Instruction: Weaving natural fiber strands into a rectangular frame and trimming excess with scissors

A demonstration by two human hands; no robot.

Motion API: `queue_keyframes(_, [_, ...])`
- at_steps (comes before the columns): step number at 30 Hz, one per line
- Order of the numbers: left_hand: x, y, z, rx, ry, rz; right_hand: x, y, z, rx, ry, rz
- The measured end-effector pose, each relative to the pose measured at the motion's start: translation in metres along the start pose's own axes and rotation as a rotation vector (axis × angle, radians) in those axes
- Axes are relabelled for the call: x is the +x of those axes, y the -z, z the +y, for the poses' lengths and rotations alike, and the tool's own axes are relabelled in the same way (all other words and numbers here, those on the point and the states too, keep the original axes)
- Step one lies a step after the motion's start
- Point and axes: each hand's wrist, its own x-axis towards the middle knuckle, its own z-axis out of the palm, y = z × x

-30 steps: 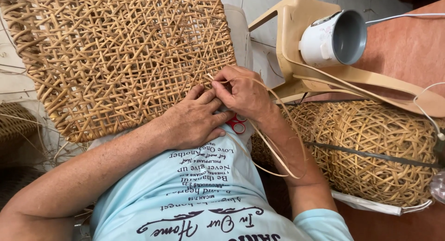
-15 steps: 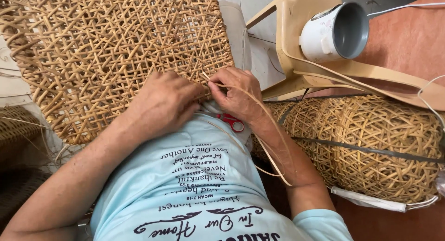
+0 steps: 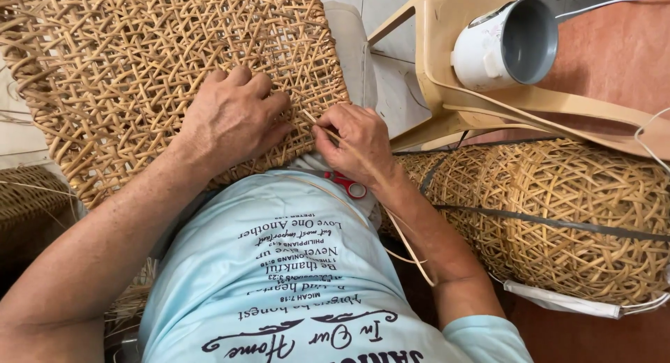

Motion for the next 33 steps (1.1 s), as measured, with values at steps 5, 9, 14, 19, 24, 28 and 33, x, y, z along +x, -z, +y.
queue_keyframes(5, [-0.005, -0.026, -0.001, -0.013, -0.024, 0.256, 0.002, 0.002, -0.006, -0.005, 0.022, 0.023])
queue_keyframes(9, [-0.007, -0.020, -0.001, -0.034, 0.002, 0.262, 0.000, 0.000, -0.006, -0.011, 0.032, 0.036])
queue_keyframes(14, [-0.005, -0.022, 0.000, -0.088, 0.030, 0.250, -0.005, -0.006, 0.002, -0.083, 0.097, 0.014])
queue_keyframes(19, [-0.002, -0.016, -0.003, -0.178, 0.050, 0.148, -0.002, -0.001, -0.006, -0.083, 0.086, 0.001])
queue_keyframes(24, [0.000, -0.008, -0.006, -0.203, 0.077, 0.076, -0.001, 0.002, -0.010, -0.088, 0.095, 0.004])
queue_keyframes(28, [-0.001, -0.006, -0.010, -0.229, 0.076, 0.042, -0.002, 0.000, -0.009, -0.082, 0.092, 0.030])
queue_keyframes(33, [-0.012, -0.021, -0.020, -0.356, 0.017, 0.322, 0.003, 0.009, -0.017, -0.131, 0.139, 0.000])
